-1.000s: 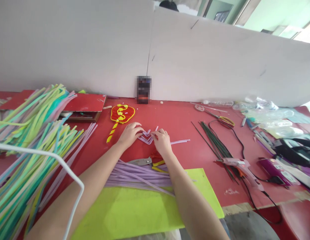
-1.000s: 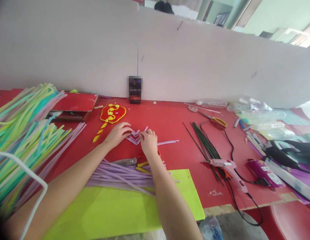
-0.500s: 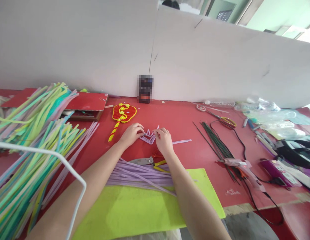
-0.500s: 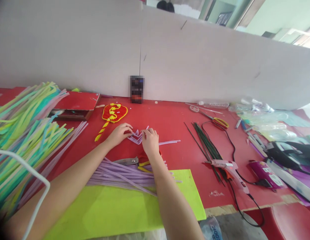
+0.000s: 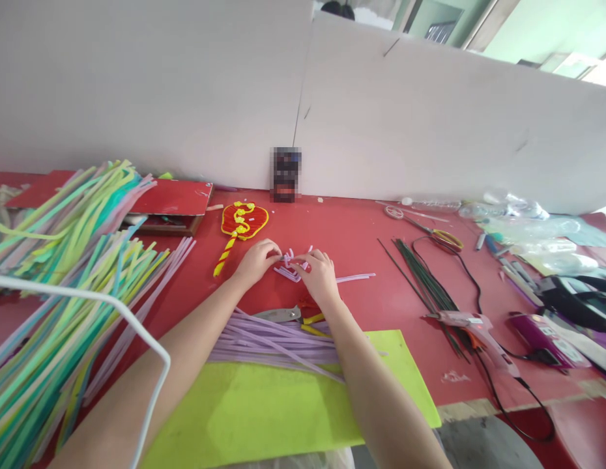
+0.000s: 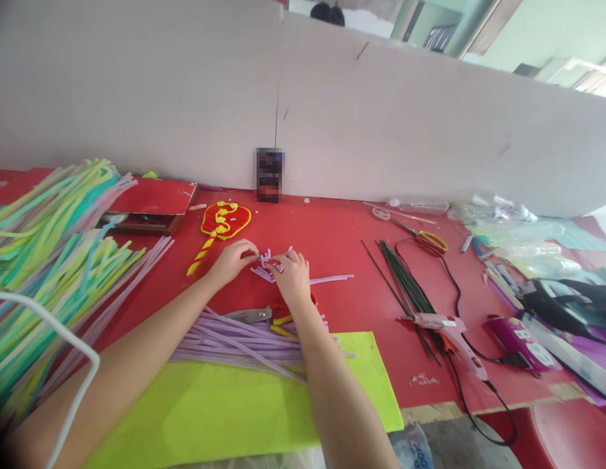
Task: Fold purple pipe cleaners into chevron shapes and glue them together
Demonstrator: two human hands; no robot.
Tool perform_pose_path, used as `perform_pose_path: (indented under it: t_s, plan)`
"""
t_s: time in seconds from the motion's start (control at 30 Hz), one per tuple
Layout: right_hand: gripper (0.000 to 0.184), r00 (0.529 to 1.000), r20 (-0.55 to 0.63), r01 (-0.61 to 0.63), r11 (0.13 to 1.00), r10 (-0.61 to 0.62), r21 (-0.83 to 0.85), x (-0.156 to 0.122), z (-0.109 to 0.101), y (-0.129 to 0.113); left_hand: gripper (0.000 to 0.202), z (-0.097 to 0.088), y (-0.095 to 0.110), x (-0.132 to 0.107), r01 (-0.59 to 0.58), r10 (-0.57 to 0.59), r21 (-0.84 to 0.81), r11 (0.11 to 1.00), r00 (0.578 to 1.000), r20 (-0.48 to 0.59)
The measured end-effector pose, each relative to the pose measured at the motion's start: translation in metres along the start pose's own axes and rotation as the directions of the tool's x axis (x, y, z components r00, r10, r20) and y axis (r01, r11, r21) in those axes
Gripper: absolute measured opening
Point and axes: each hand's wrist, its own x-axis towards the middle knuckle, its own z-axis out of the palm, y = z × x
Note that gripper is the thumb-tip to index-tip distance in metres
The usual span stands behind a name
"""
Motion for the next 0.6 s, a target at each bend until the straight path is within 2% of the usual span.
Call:
perform_pose_path:
  t_s: [0.17,0.3,0.6]
  plan:
    - [0.015,1.0,0.018,-0.011,1.0,0.01,0.023,0.0005,0.0019,0.0024,0.01,0.0019,-0.0029,0.0001,-0.017,0.017,-0.012,1.0,1.0,0.003]
    - [0.017,0.999,0.019,0.032,0.999,-0.032,0.003,0.0006,0.0038,0.0005,0.009,0.0034,-0.0061,0.0002,-0.011,0.01,-0.01,1.0,1.0,-0.007]
    - [0.012,0.993,0.08,0.099,0.977,-0.085,-0.188,0.0017,0.0011,-0.0015,0.007,0.0041,-0.0058,0.0012,-0.02,0.02,0.018,1.0,1.0,0.003]
